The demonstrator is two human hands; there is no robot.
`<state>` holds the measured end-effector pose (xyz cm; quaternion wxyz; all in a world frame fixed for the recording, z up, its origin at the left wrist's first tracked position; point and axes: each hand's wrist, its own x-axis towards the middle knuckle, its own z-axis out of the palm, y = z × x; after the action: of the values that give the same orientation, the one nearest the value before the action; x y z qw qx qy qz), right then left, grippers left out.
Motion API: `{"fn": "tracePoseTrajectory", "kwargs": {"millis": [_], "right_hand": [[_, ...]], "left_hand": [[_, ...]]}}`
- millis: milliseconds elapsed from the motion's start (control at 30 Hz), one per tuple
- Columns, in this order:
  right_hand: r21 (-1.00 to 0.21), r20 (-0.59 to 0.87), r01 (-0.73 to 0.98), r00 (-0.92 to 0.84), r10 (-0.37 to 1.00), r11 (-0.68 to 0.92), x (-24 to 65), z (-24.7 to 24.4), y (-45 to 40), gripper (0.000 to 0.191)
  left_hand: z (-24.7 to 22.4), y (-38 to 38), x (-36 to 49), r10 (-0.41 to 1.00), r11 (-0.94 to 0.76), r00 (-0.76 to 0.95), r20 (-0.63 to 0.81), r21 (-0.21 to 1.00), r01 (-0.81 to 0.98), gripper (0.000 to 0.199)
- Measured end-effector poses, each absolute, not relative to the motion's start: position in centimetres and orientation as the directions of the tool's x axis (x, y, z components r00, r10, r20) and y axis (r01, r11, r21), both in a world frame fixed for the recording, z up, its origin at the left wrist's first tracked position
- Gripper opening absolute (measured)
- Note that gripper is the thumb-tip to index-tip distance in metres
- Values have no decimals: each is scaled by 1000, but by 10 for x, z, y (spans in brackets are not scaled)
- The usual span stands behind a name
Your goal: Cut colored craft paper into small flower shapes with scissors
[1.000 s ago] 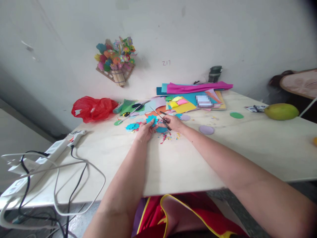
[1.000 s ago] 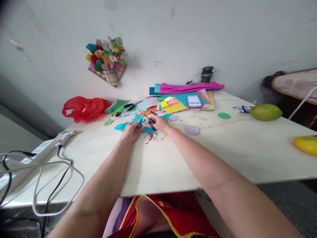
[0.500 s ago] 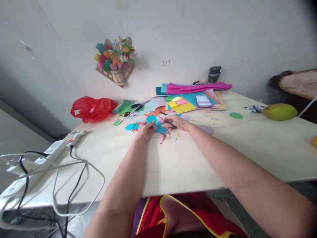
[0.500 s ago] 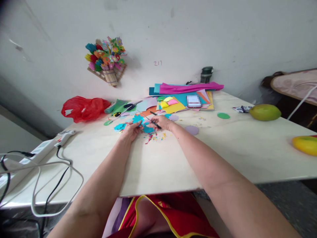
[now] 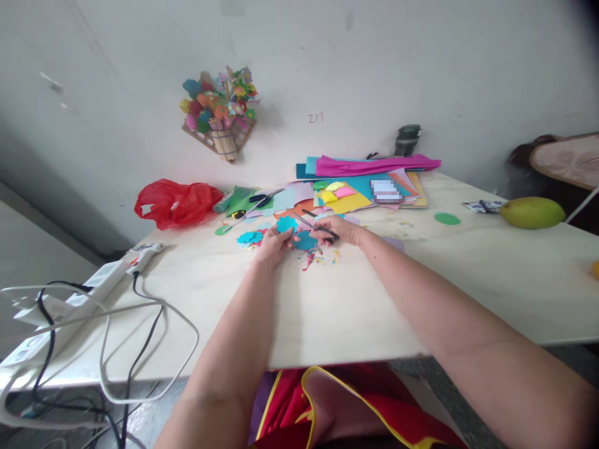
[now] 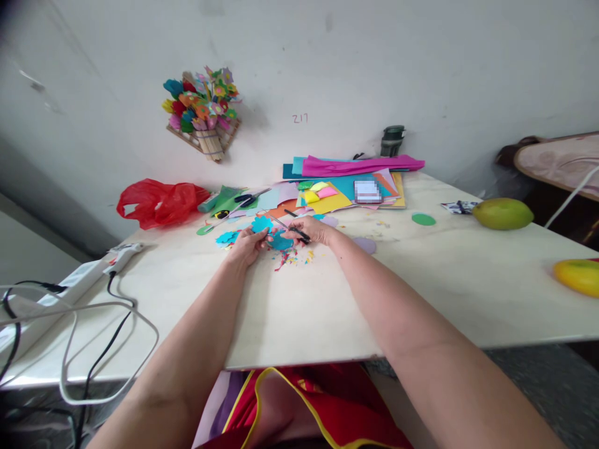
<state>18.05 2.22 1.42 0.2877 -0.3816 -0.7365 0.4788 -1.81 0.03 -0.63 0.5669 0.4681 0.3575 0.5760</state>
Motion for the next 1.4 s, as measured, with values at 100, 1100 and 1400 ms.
{"fn": "tracePoseTrajectory", "kwargs": {"millis": [100,1100,1400], "right_hand": [[-921,64,289,-548,834,260,183,14,23,28],[-873,-42,403,-623,781,275,190,19,23,40],[-882,-14,365,-654,757,299,190,11,29,40]], "left_hand": [[-5,0,-19,984,-117,88,152,941,-319,28],[-6,-2,-21,998,-25,43,43,939,-343,23],[-5,-3,-20,997,-40,55,62,941,-337,21]]}}
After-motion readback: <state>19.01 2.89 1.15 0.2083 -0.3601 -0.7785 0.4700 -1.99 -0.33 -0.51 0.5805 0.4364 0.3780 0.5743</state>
